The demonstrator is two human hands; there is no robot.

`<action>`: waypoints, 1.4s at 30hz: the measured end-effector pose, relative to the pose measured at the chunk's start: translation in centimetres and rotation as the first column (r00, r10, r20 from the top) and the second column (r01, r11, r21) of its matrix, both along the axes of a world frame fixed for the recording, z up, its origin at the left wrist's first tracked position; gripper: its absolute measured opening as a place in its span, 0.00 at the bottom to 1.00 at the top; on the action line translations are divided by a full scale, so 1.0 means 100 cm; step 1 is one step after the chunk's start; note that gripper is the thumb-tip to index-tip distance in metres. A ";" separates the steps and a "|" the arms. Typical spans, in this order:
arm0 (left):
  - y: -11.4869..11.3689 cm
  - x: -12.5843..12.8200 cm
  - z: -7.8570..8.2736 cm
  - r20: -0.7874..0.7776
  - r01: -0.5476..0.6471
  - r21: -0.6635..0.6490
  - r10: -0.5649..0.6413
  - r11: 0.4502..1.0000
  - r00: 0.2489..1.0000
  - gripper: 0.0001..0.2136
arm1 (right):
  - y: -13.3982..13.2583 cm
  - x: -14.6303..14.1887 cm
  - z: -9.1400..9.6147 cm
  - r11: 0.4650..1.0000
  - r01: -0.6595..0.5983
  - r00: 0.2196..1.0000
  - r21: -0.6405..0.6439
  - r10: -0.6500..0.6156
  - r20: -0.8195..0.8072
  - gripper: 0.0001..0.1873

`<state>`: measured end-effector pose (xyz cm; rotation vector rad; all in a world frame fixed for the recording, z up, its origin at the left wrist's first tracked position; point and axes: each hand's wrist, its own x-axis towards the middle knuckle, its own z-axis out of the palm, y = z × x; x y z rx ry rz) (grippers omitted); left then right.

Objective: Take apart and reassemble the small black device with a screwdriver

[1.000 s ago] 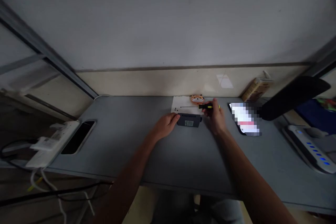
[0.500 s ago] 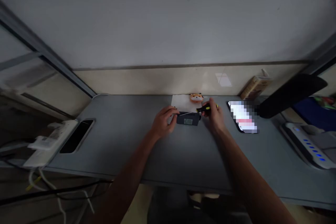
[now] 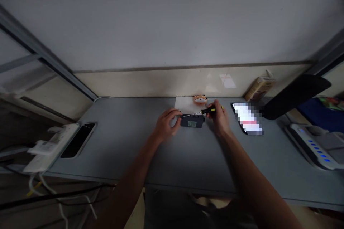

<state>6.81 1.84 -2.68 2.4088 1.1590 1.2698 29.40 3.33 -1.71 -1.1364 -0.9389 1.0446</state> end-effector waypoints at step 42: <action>0.007 -0.009 -0.003 0.106 -0.231 0.361 0.206 0.904 0.973 0.14 | 0.001 -0.003 -0.013 0.984 -0.131 0.930 0.121 0.080 0.359 0.34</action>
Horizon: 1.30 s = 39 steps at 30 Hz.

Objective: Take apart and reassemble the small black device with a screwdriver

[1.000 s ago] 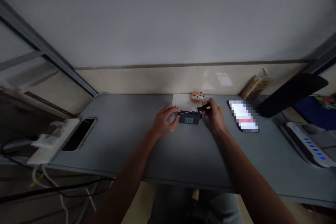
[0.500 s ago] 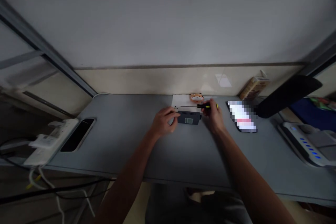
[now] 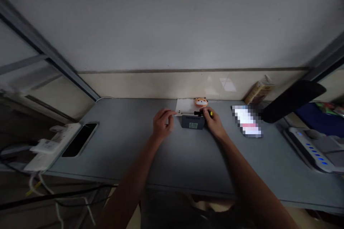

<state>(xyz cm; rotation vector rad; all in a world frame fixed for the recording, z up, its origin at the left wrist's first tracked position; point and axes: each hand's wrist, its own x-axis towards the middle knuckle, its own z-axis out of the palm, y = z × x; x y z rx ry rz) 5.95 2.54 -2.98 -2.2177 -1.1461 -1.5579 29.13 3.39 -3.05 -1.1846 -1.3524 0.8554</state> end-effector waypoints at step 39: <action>-0.015 0.044 -0.007 -0.328 0.088 -0.010 -0.086 0.996 0.941 0.10 | 0.006 0.026 0.011 0.930 0.305 0.765 -0.206 -0.368 -0.529 0.29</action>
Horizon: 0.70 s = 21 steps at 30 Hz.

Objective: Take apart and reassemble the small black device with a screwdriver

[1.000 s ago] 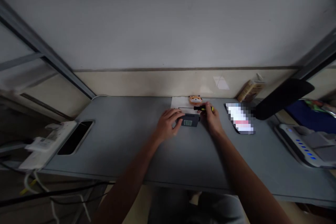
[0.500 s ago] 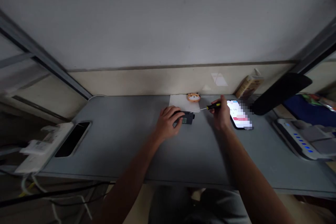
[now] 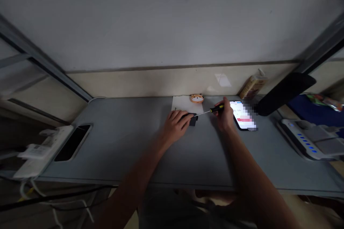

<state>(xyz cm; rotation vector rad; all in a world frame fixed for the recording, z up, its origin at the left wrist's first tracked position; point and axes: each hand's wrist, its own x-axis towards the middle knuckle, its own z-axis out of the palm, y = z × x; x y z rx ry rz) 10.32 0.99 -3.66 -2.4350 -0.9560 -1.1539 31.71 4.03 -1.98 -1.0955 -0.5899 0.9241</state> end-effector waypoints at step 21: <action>-0.021 0.018 0.000 -0.165 -0.058 -0.125 0.036 0.990 0.986 0.15 | -0.001 -0.027 -0.011 0.902 -0.432 0.796 -0.010 0.387 0.465 0.27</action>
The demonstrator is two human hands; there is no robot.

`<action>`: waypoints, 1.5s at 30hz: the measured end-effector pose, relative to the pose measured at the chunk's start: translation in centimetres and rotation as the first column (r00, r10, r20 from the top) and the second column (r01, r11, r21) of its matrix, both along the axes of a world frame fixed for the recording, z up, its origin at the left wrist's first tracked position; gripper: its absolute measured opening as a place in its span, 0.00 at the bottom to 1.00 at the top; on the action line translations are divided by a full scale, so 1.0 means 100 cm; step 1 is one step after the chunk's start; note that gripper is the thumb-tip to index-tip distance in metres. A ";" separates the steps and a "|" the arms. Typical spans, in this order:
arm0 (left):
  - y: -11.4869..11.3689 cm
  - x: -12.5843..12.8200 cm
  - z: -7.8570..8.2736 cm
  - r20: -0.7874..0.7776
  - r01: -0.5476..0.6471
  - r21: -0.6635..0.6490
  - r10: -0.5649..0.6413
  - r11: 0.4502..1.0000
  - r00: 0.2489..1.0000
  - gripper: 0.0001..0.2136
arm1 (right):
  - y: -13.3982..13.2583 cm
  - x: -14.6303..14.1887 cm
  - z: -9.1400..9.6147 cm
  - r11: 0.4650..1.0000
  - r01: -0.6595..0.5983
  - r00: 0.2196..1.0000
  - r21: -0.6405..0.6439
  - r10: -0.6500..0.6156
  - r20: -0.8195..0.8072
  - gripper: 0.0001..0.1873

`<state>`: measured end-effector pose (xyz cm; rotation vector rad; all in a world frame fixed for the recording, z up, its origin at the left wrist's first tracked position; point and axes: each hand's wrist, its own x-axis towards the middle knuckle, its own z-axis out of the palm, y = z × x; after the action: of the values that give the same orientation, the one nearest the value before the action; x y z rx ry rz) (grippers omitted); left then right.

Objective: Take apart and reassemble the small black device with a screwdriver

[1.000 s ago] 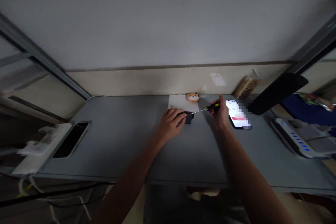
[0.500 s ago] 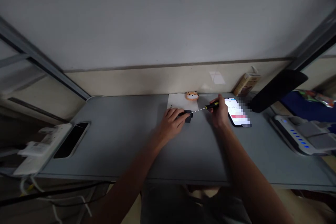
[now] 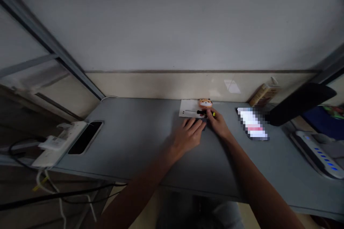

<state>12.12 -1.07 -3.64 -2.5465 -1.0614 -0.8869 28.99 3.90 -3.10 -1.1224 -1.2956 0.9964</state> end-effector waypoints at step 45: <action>0.032 -0.056 0.003 0.437 0.349 -0.686 -0.022 0.638 0.899 0.35 | 0.000 0.031 0.017 0.915 0.371 0.877 -0.157 -0.401 -0.265 0.33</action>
<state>6.54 2.13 -3.31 -3.3062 -1.5690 -1.2600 32.08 3.88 -1.44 -1.2012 -0.7489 0.8913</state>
